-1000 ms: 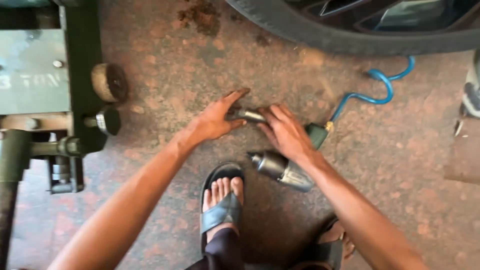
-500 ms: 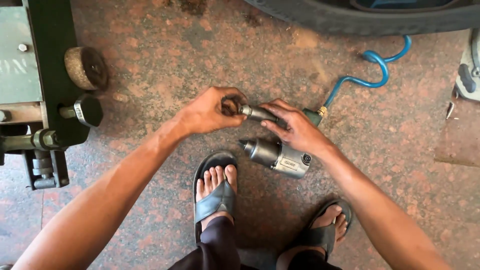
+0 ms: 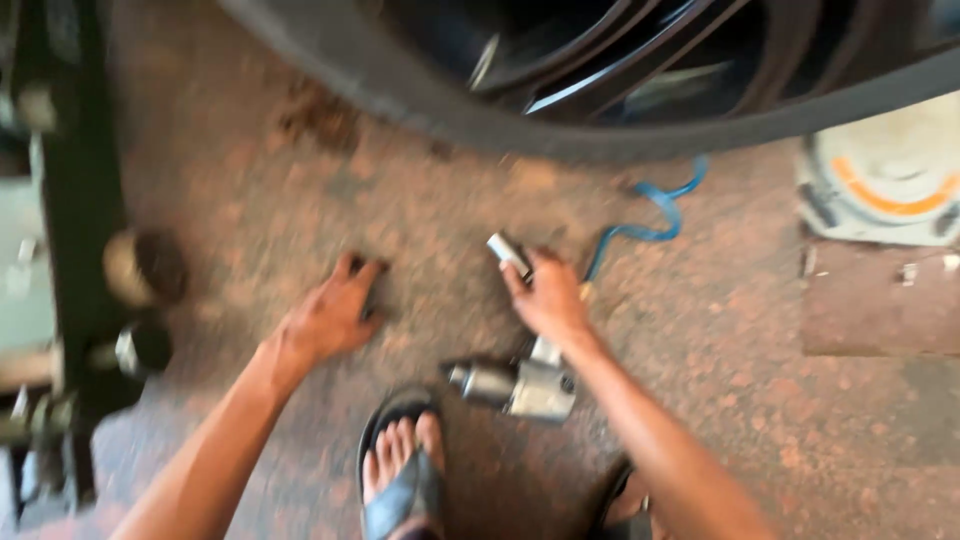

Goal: The recorder uses a pneumatic impact wrench to remove lug nuts and then removes the wheel from a car.

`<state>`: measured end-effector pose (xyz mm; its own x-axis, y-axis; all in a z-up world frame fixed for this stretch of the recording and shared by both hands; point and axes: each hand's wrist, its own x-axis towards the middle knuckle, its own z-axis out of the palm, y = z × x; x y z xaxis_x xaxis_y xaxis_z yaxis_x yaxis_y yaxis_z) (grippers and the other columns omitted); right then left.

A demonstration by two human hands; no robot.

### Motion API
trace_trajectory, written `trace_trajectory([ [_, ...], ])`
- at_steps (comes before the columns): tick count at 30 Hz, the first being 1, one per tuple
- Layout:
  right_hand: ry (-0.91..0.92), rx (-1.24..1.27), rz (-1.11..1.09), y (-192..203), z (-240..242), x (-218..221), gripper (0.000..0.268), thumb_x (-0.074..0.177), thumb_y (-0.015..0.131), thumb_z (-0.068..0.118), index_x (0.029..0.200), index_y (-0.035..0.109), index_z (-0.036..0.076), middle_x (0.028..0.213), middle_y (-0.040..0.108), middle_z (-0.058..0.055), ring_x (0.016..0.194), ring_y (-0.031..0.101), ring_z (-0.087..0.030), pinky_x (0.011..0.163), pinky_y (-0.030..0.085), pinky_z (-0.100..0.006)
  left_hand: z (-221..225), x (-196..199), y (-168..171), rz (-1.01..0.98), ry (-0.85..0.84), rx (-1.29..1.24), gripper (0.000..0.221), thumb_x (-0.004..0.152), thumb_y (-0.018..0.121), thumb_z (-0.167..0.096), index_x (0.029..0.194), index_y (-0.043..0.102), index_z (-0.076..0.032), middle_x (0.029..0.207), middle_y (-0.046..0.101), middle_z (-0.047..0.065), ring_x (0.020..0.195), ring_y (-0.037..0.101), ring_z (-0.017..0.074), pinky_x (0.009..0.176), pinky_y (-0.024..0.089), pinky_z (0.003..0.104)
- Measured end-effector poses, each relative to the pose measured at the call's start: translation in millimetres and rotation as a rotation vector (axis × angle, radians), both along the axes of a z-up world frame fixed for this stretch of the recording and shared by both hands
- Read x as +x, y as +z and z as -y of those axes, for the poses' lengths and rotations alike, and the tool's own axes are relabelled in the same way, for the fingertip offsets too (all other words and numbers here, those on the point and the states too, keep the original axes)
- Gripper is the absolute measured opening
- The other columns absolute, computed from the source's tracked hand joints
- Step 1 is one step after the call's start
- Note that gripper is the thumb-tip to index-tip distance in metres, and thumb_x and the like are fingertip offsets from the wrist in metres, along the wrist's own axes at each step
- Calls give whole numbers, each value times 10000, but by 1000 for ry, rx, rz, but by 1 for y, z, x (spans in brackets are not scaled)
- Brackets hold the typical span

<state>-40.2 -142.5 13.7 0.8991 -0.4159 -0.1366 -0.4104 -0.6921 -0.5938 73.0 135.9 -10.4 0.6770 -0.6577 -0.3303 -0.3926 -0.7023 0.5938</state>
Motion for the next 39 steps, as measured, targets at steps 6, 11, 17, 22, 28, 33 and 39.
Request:
trace_trajectory([
  [6,48,-207,150,-15,18,-2,293,937,697,271,1100,709,28,963,707,-230,799,685,-432,684,550,-490,52,28,94,-18,-79,-67,539,840,666,-233,1362,567,-138,1365,549,169,1101,649,387,975,510,460],
  [11,-441,700,306,20,43,1,390,994,639,375,971,647,-15,759,603,-111,565,510,-197,464,388,-330,107,53,187,84,-258,-184,476,880,649,-253,1330,592,-106,1321,603,161,1136,640,355,987,497,443],
  [17,-520,1130,793,157,78,57,450,1032,588,431,1032,618,-19,712,583,-39,561,531,-127,480,449,-286,171,86,243,51,-377,-97,431,902,665,-315,1282,649,-113,1217,693,148,1088,679,319,946,515,431],
  [22,-544,1078,852,174,90,91,413,1027,595,378,1001,623,-33,734,598,-61,580,546,-131,481,444,-283,210,94,253,-65,-270,-76,378,898,672,-348,1177,712,-96,1102,757,119,1014,729,269,879,547,398],
  [28,-588,1320,842,188,89,99,438,1043,561,370,974,633,-57,755,627,-91,591,538,-135,501,430,-282,239,88,272,-191,-46,-119,351,925,647,-368,1095,724,-71,962,756,134,878,716,246,763,542,382],
  [33,-598,1285,895,180,87,105,442,1052,632,330,1027,604,-111,804,609,-135,604,536,-155,513,450,-290,258,92,241,-337,80,32,380,979,555,-311,1037,691,39,806,740,151,667,713,230,601,563,365],
  [39,-447,674,1153,185,65,110,505,916,802,246,1265,512,24,1103,617,-31,792,596,-91,655,517,-260,281,97,163,-524,145,77,426,1003,534,-367,1057,645,41,802,698,154,661,710,244,599,594,383],
])
